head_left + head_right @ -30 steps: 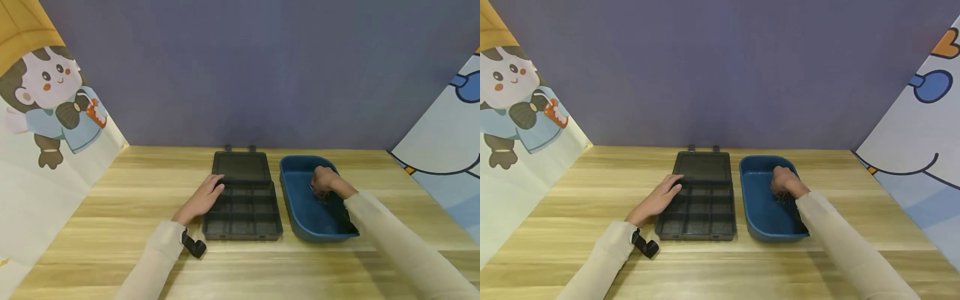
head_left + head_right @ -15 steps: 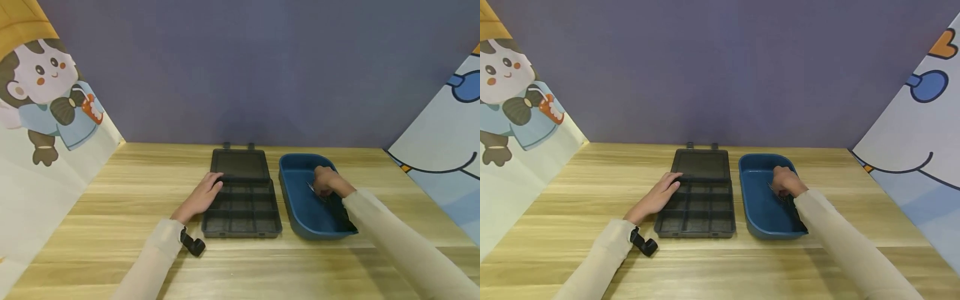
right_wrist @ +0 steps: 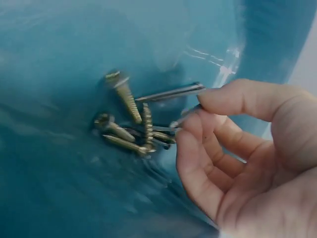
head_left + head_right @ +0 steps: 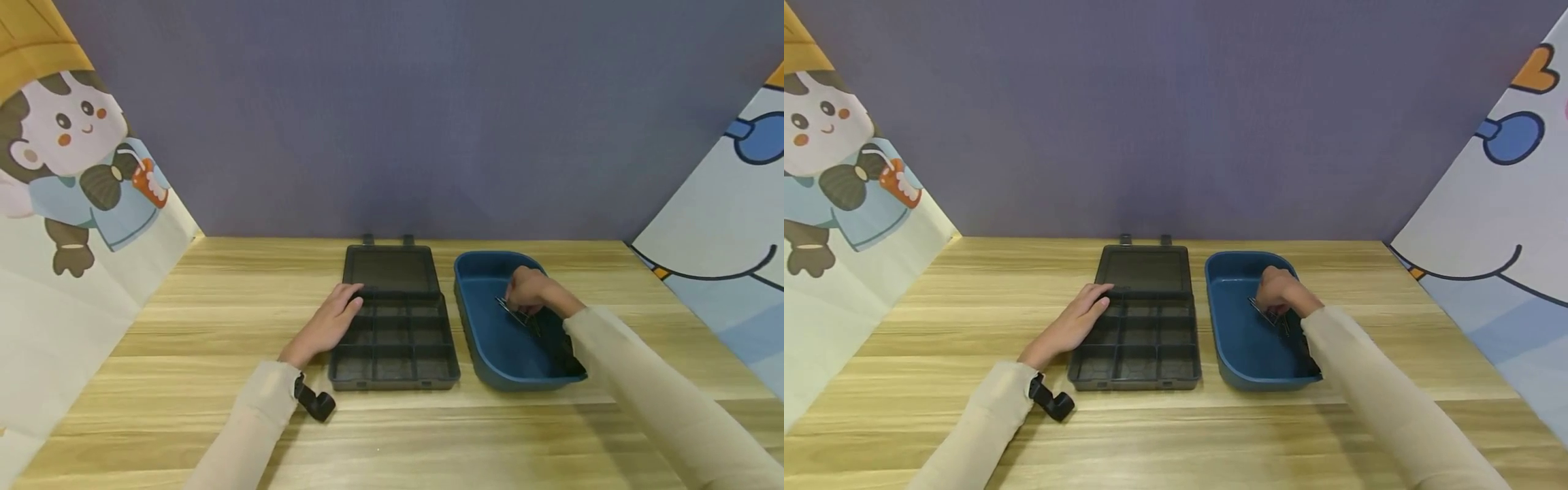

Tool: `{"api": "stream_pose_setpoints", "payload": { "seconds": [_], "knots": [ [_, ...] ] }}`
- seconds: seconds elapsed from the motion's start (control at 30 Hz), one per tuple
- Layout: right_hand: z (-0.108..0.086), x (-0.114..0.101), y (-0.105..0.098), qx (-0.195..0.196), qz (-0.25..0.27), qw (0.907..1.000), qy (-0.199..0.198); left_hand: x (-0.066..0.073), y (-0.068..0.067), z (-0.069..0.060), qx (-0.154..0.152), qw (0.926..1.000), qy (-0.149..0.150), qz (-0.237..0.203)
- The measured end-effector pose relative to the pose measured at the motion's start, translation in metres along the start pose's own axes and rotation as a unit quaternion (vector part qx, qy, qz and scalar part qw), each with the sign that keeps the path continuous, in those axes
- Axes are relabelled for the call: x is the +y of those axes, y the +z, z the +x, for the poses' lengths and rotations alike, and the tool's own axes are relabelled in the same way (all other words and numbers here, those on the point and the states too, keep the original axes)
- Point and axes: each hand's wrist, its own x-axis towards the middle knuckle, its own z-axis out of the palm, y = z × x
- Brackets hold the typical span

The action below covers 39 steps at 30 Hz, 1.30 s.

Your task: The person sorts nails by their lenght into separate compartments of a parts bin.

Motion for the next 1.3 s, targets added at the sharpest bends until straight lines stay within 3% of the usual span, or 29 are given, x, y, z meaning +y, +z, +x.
{"api": "stream_pose_setpoints", "payload": {
  "seconds": [0.3, 1.0, 1.3],
  "knots": [
    [-0.001, -0.007, -0.01, -0.012, 0.048, 0.9984, -0.027, -0.002, 0.0, 0.0, -0.002, 0.9999, -0.01, 0.002],
    [-0.018, -0.047, -0.021, -0.001, 0.061, 0.9946, -0.084, -0.004, 0.003, 0.0, 0.013, 0.9999, -0.003, 0.001],
    [-0.019, -0.069, -0.02, -0.007, 0.085, 0.99, -0.112, 0.0, 0.006, 0.0, 0.045, 0.9989, -0.012, -0.004]
  ]
}}
